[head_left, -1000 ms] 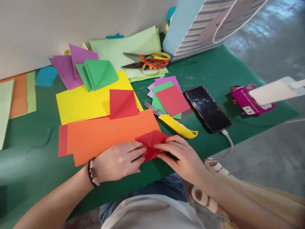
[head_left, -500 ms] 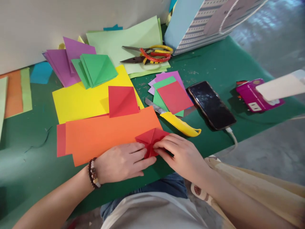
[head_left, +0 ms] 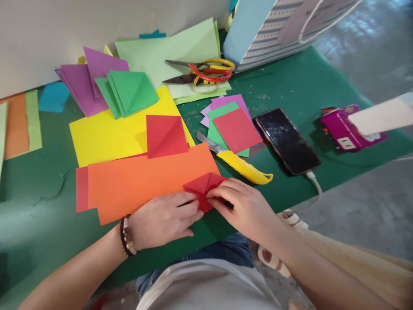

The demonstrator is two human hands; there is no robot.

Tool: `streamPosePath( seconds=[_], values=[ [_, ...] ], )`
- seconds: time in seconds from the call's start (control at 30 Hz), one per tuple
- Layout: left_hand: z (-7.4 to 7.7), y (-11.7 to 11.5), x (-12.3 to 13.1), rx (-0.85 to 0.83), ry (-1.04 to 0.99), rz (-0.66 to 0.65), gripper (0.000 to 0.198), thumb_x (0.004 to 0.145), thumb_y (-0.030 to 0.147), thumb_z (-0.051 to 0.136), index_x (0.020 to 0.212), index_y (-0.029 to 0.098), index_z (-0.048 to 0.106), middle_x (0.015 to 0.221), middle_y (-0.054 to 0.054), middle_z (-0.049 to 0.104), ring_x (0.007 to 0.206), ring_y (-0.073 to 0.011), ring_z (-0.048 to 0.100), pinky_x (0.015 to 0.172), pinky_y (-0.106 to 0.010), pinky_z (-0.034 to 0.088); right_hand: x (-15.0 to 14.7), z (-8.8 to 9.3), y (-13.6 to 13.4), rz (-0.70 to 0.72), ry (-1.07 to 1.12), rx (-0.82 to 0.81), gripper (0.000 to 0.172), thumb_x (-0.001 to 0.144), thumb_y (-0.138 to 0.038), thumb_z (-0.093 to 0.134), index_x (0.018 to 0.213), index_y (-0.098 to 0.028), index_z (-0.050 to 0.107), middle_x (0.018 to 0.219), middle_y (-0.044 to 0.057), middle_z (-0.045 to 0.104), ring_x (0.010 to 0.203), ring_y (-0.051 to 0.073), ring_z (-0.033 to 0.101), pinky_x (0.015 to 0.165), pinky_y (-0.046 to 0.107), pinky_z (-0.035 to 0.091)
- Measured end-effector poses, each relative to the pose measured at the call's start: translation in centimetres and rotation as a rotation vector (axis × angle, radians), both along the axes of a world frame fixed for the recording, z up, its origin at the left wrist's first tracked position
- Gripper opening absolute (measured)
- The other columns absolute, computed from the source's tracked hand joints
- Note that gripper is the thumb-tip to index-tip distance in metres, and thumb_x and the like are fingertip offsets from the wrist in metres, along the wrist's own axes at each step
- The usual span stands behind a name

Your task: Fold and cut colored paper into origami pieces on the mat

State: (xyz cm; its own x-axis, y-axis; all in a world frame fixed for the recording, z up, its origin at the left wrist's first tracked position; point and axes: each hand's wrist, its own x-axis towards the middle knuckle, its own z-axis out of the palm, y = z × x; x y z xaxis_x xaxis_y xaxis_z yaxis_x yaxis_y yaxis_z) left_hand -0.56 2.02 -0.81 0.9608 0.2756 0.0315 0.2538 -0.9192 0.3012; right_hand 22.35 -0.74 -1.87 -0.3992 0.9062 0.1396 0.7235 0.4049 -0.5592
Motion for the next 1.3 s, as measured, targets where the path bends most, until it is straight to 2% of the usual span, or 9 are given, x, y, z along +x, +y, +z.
streamPosePath(
  seconds=[0.47,0.67,0.9,1.03,1.2,1.3],
  values=[
    [-0.2,0.1,0.0,0.032,-0.002,-0.022,0.045,0.093,0.040,0.055,0.126,0.010,0.056,0.132,-0.006,0.059,0.123,-0.0266,0.049,0.104,-0.038,0.043,-0.1,0.1,0.0,-0.013,-0.026,-0.005,0.009,0.087,-0.015,0.057,0.083,-0.020,0.063,0.078,0.003,0.067,0.078,0.018,0.060,0.070,0.031,0.050],
    [0.0,0.3,0.3,-0.057,0.010,0.007,0.042,0.094,0.039,0.053,0.126,0.013,0.057,0.130,-0.005,0.061,0.124,-0.0253,0.048,0.103,-0.036,0.044,-0.1,0.1,-0.1,-0.002,-0.056,-0.003,0.012,0.089,-0.016,0.054,0.084,-0.020,0.063,0.079,0.004,0.065,0.078,0.018,0.060,0.070,0.032,0.049],
    [0.2,0.5,0.4,-0.089,-0.002,0.044,0.033,0.095,0.032,0.054,0.122,0.015,0.059,0.129,-0.004,0.061,0.123,-0.0234,0.048,0.103,-0.036,0.043,0.2,-0.9,-2.0,0.006,-0.045,0.253,0.006,0.088,-0.017,0.058,0.090,-0.018,0.064,0.085,0.007,0.060,0.079,0.019,0.055,0.073,0.034,0.047],
    [0.3,0.4,0.3,-0.096,-0.003,0.039,0.028,0.093,0.026,0.056,0.120,0.018,0.057,0.130,-0.005,0.060,0.124,-0.0225,0.048,0.103,-0.035,0.043,0.0,-1.2,-2.7,-0.007,-0.025,0.263,0.007,0.087,-0.014,0.058,0.082,-0.018,0.062,0.079,0.005,0.060,0.076,0.018,0.054,0.070,0.032,0.045],
    [0.5,0.1,0.3,-0.135,0.031,0.136,0.046,0.085,0.026,0.067,0.124,0.013,0.047,0.115,-0.012,0.065,0.122,-0.0253,0.051,0.090,-0.035,0.051,-0.9,-1.0,-2.7,0.010,-0.026,0.247,0.010,0.088,-0.016,0.058,0.080,-0.018,0.063,0.074,0.003,0.061,0.072,0.016,0.054,0.068,0.032,0.042],
    [0.5,0.1,0.3,-0.144,0.047,0.138,0.045,0.083,0.026,0.069,0.121,0.013,0.048,0.114,-0.012,0.065,0.122,-0.0262,0.052,0.090,-0.036,0.051,-1.5,-0.9,-2.7,0.007,-0.040,0.256,0.011,0.089,-0.017,0.057,0.079,-0.018,0.064,0.073,0.003,0.061,0.071,0.016,0.055,0.067,0.031,0.042]
  ],
)
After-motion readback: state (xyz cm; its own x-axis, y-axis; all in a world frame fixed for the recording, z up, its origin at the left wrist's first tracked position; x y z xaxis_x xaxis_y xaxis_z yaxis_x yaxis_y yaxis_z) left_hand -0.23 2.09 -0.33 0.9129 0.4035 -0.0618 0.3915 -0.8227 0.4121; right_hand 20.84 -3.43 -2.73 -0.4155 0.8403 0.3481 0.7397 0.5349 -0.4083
